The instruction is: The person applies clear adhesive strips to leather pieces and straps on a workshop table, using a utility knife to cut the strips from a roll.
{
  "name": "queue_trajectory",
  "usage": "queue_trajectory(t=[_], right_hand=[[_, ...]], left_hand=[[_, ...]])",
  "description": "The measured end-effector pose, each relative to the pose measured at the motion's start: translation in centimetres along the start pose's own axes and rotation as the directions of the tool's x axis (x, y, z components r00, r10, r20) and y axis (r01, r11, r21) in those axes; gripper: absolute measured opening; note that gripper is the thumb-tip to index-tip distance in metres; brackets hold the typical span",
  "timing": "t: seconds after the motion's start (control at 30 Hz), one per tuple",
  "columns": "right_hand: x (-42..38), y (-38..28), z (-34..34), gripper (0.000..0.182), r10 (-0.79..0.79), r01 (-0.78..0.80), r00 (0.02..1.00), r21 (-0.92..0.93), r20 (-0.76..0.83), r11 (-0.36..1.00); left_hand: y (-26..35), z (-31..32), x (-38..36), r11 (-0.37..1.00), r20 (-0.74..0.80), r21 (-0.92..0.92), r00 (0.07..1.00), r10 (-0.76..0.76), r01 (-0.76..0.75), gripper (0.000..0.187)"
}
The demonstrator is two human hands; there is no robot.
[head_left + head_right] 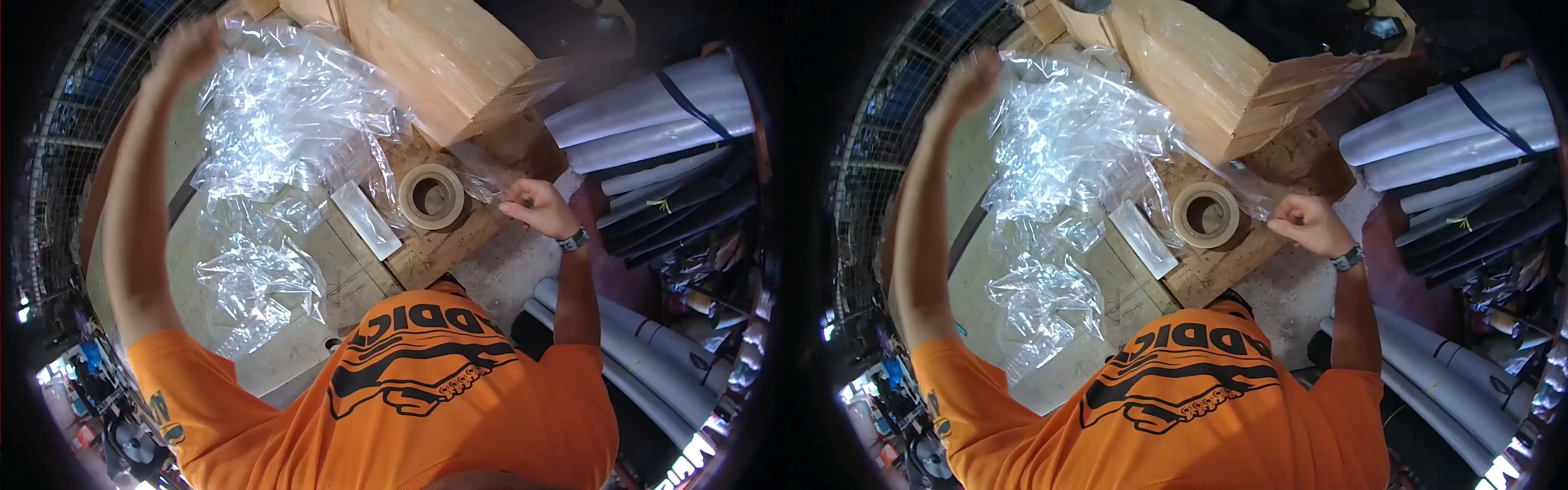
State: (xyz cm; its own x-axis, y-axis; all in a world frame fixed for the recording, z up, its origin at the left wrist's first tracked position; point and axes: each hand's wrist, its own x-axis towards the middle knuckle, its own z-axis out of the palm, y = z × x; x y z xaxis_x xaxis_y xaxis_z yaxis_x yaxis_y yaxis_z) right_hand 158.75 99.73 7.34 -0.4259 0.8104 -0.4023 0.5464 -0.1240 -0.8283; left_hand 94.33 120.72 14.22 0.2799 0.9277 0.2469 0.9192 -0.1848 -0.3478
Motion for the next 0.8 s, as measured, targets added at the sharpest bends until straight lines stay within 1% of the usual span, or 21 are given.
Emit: queue_trajectory(t=[0.03, 0.07, 0.1, 0.13, 0.17, 0.23, 0.3, 0.37, 0.4, 0.43, 0.47, 0.5, 0.53, 0.57, 0.6, 0.63, 0.67, 0.7, 0.73, 0.77, 0.8], right_hand=[[0.2, 0.0, 1.1, 0.020, -0.012, 0.012, 1.000, -0.019, -0.020, 1.000], [0.5, -1.5, 1.9, 0.019, -0.020, 0.022, 0.999, 0.041, -0.050, 0.999], [0.6, -3.7, 2.5, 0.019, -0.005, 0.009, 0.999, 0.070, -0.052, 0.997], [0.6, -6.5, 2.9, 0.019, 0.011, -0.007, 0.999, 0.096, -0.043, 0.995], [0.6, -9.0, 2.8, 0.018, 0.019, -0.016, 0.999, 0.110, -0.027, 0.994], [-0.5, -13.1, 2.6, 0.018, -0.177, 0.173, 0.984, 0.101, 0.033, 0.980], [-1.6, -15.6, 1.6, 0.017, -0.389, 0.385, 0.912, 0.055, 0.127, 0.921], [-3.3, -15.6, -0.7, 0.017, -0.575, 0.595, 0.778, -0.002, 0.253, 0.804], [-4.1, -14.6, -1.6, 0.017, -0.553, 0.580, 0.792, -0.037, 0.260, 0.814], [-4.9, -13.4, -2.7, 0.017, -0.532, 0.566, 0.805, -0.072, 0.263, 0.821], [-5.6, -12.2, -3.7, 0.017, -0.514, 0.555, 0.817, -0.111, 0.262, 0.824], [-5.8, -10.4, -4.2, 0.017, -0.410, 0.432, 0.891, -0.084, 0.196, 0.898], [-5.7, -8.0, -4.3, 0.017, -0.294, 0.302, 0.946, -0.044, 0.136, 0.952], [-5.3, -6.0, -3.9, 0.018, -0.167, 0.168, 0.982, 0.006, 0.086, 0.986], [-4.5, -4.5, -2.8, 0.018, -0.101, 0.100, 0.993, 0.027, 0.053, 0.995], [-3.5, -3.5, -1.5, 0.018, -0.035, 0.034, 0.999, 0.051, 0.019, 0.998], [-2.7, -3.3, -0.5, 0.018, 0.027, -0.026, 0.999, 0.076, -0.020, 0.997], [-2.1, -4.1, 0.3, 0.018, 0.028, -0.023, 0.999, 0.114, -0.042, 0.993], [-1.5, -5.2, 1.4, 0.019, 0.038, -0.028, 0.997, 0.153, -0.062, 0.988], [-1.2, -6.3, 2.4, 0.019, 0.055, -0.040, 0.996, 0.194, -0.074, 0.980], [-0.9, -7.4, 3.1, 0.019, 0.030, -0.016, 0.998, 0.226, -0.060, 0.974]], left_hand=[[6.4, -3.4, -1.5, 1.000, 0.202, 0.015, 0.979, -0.023, 0.020, 0.059], [13.0, -7.0, -3.1, 0.999, 0.395, 0.037, 0.918, -0.045, 0.033, 0.090], [15.3, -3.6, -4.5, 0.894, 0.066, -0.410, 0.973, 0.223, -0.178, 0.099], [21.7, -7.1, -5.9, 0.762, -0.145, -0.574, 0.953, 0.266, -0.300, 0.102], [26.9, -10.0, -7.0, 0.673, -0.097, -0.683, 0.949, 0.302, -0.284, 0.092], [32.5, -15.5, -7.3, 0.633, -0.375, -0.517, 0.818, 0.437, -0.576, 0.071], [30.5, -18.1, -5.7, 0.744, -0.286, -0.492, 0.891, 0.352, -0.452, 0.059], [24.3, -17.1, -2.7, 0.673, -0.274, -0.662, 0.942, 0.192, -0.330, 0.035], [20.7, -17.7, -1.0, 0.687, -0.359, -0.648, 0.927, 0.105, -0.328, 0.015], [16.6, -18.3, 0.8, 0.714, -0.507, -0.584, 0.861, 0.053, -0.387, 0.013], [12.2, -18.3, 3.2, 0.727, -0.676, -0.485, 0.736, 0.040, -0.485, 0.033], [7.6, -17.5, 6.9, 0.645, -0.875, -0.325, 0.479, 0.073, -0.692, 0.054], [0.1, -11.6, 11.3, 0.822, -0.893, -0.414, 0.351, -0.283, -0.390, 0.064], [-0.3, -9.9, 7.6, 0.940, -0.704, -0.322, 0.692, -0.160, -0.110, 0.040], [-0.6, -8.3, 3.7, 1.000, -0.398, -0.029, 0.917, -0.010, -0.002, 0.036], [3.4, -6.7, 1.8, 0.999, -0.063, 0.000, 0.998, -0.032, 0.032, 0.039], [3.7, -1.2, 1.9, 0.971, 0.252, 0.125, 0.940, -0.231, 0.205, 0.048], [9.3, -3.4, -1.6, 0.972, 0.204, 0.230, 0.979, -0.012, -0.036, 0.068], [12.3, -2.8, -2.6, 0.987, 0.154, -0.144, 0.984, 0.087, -0.065, 0.087], [17.1, -3.1, -3.9, 0.875, -0.083, -0.420, 0.971, 0.226, -0.239, 0.097], [22.7, -5.7, -5.2, 0.796, -0.217, -0.484, 0.931, 0.293, -0.363, 0.094]])
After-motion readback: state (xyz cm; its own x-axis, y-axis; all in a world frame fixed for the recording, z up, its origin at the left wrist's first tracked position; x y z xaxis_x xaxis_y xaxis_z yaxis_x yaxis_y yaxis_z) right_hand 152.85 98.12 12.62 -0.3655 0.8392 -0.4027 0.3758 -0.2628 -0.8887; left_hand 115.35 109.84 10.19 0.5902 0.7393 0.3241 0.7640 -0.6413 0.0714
